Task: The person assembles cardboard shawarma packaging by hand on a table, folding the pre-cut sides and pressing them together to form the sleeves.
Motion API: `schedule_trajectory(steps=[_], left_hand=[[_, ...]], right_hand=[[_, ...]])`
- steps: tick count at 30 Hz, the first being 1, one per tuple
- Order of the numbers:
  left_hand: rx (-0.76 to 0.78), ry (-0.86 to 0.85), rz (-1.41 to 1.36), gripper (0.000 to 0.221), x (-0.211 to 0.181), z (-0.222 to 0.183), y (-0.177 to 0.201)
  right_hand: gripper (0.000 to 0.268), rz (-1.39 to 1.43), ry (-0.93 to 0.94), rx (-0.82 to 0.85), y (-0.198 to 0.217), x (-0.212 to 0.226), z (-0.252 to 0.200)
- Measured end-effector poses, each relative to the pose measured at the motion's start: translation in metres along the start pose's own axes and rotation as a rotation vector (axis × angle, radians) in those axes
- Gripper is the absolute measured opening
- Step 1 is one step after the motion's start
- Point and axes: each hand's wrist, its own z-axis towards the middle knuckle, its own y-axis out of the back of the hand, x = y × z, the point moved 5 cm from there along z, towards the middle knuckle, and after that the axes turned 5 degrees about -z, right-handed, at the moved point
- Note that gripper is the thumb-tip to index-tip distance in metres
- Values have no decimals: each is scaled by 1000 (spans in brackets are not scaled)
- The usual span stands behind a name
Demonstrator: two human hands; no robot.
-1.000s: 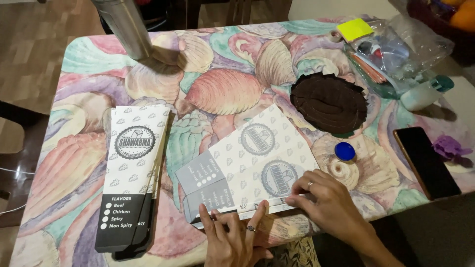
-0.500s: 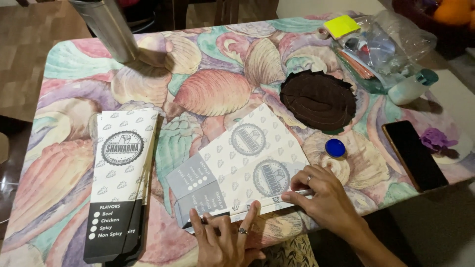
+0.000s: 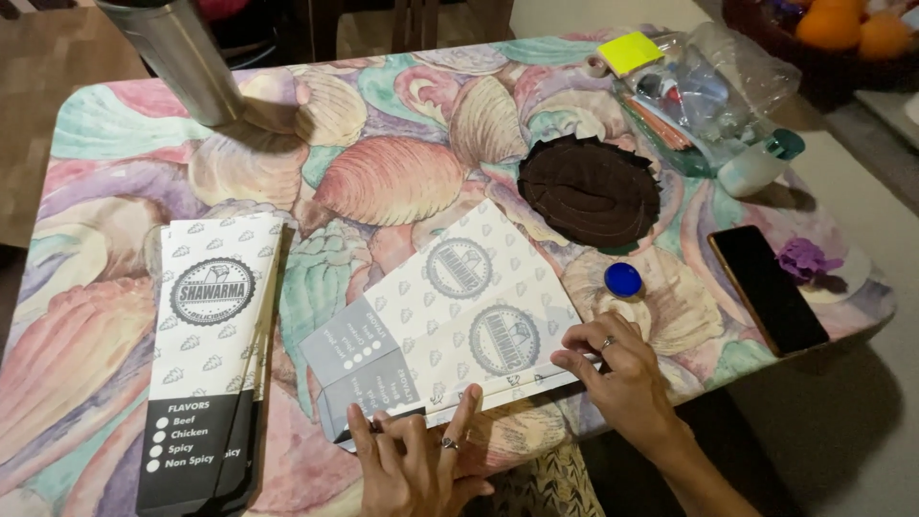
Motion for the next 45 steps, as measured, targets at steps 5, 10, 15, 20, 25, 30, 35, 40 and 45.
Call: schedule_trajectory(steps=[5,10,15,20,25,30,35,40,45], left_hand=[[2,4,-8,125,-4,-3,-8],[-13,31,-55,144,-2,-3,-6],[2,10,-8,167,-1,-1,-4],[0,36,-61,140,0,1,3],[-31,67,-69,91,5,3,8],[-113,66,-26,81,9,7,16],[-58,69,-67,88,4,5,7],[-62,111,-101,81,0,2,3],[-69,77,-48,79,3,4,6]], right_hand=[[11,-71,-45,-67,4,-32,-3],[22,-188,-258,-119,24,-73,20],[18,-96,-155,-86,42,-41,36],[35,192,295,154,27,65,18],[51,157,364,198,-2,53,-2],[41,110,145,28,39,-2,-10],[43,86,260,78,2,45,-7],[43,298,385,116,2,69,-5],[38,199,53,11,34,0,-12]])
